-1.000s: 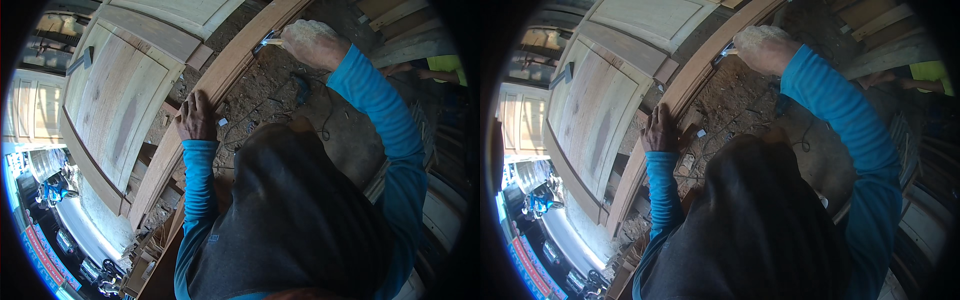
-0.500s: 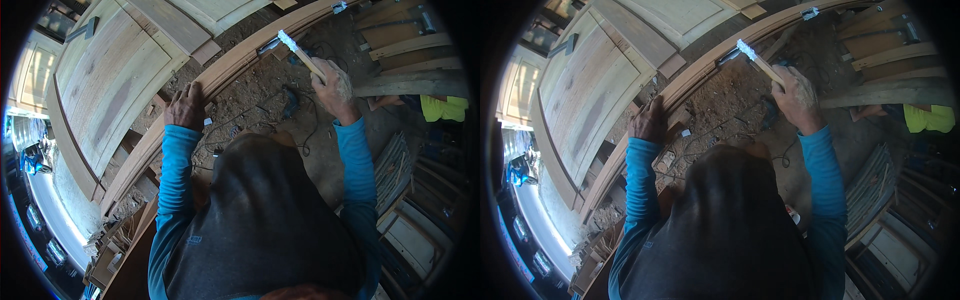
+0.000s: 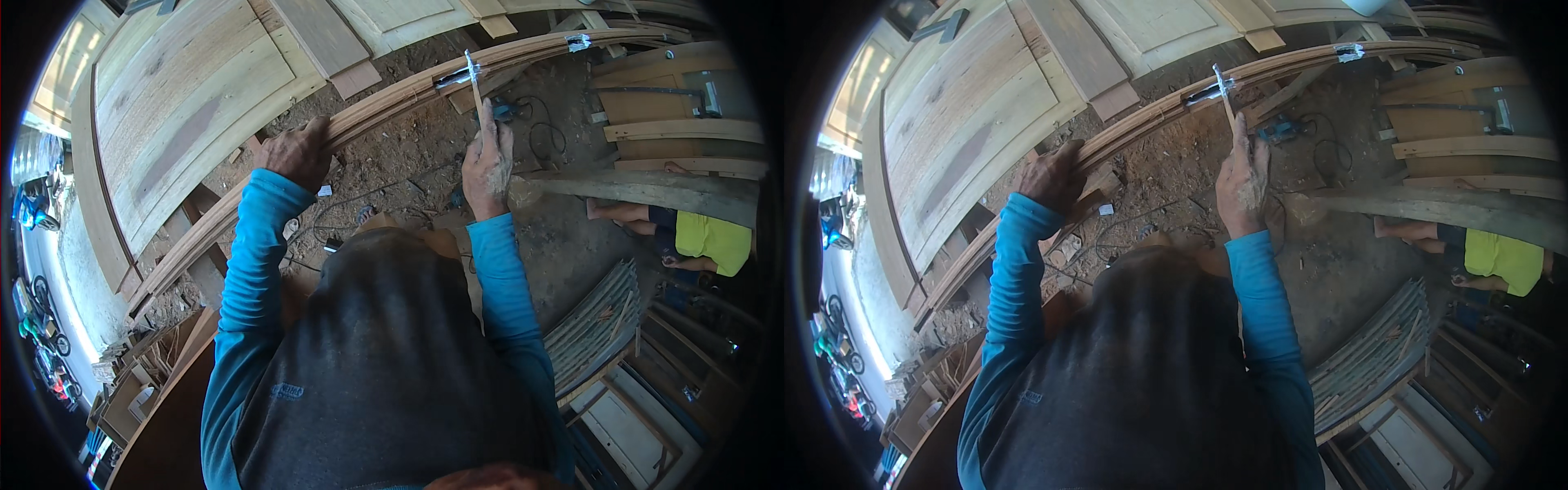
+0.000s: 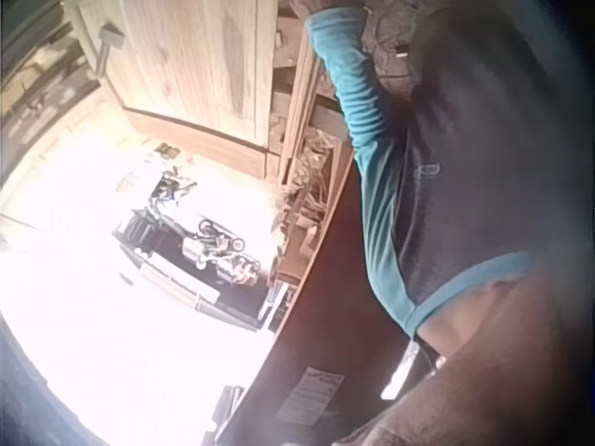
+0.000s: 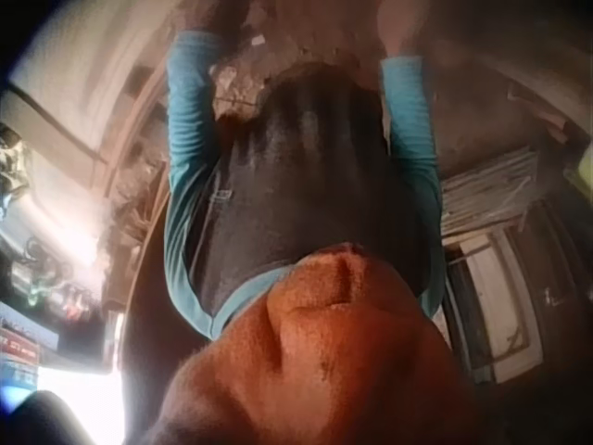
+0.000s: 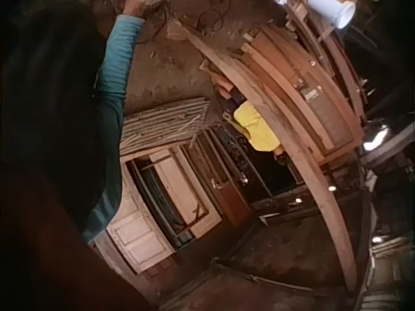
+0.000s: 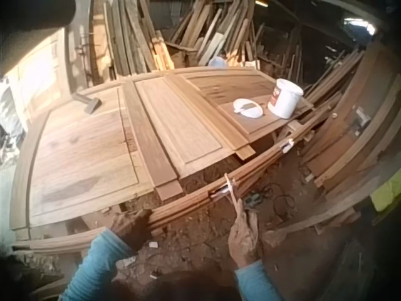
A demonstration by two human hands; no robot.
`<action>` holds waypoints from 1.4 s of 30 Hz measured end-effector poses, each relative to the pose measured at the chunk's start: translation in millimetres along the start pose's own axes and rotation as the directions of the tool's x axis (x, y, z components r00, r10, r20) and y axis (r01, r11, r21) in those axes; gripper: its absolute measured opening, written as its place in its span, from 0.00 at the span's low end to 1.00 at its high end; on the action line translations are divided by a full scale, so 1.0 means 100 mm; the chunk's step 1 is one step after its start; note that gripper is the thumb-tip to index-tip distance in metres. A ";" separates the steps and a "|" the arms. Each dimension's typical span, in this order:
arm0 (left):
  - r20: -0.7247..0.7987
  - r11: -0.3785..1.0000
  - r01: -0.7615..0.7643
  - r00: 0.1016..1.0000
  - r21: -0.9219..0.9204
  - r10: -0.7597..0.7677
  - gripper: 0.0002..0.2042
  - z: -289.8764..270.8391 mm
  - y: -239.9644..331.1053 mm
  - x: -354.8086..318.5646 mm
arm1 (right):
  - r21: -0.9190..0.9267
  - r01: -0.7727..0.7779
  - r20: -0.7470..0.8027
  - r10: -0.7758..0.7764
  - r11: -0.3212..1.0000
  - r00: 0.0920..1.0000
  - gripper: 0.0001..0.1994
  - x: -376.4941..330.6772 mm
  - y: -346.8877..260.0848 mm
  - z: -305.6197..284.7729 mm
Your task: The person applies white glue to the grooves and edges of wooden door frame components using a small brush, repeatedly dipping the brush into a bucket of glue and spreading it along the wood surfaces.
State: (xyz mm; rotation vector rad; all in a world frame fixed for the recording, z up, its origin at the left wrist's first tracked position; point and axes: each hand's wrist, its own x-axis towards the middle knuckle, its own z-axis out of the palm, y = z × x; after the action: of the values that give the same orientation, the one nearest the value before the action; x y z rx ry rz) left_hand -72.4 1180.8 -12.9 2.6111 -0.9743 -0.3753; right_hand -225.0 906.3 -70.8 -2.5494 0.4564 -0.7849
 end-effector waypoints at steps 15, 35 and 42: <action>0.072 0.993 0.048 0.997 -0.110 -0.040 0.16 0.02 -0.22 0.12 | -0.145 -0.012 0.180 0.039 0.989 0.983 0.30 -0.02 -0.19 -0.55; 0.037 0.996 0.028 0.999 -0.081 -0.025 0.16 0.00 -0.20 0.08 | -0.312 0.118 0.408 0.020 0.943 0.913 0.30 0.25 -0.38 -0.81; 0.024 0.996 0.007 1.000 -0.089 -0.005 0.18 -0.04 -0.19 0.11 | -0.221 0.082 0.432 0.022 0.972 0.902 0.28 0.22 -0.44 -0.77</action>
State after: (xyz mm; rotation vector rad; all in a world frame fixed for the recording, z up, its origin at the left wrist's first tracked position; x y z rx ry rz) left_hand -51.6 1188.0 -18.2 2.5359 -0.9357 -0.4422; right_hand -245.2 910.6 18.3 -2.8457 0.3787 -0.1582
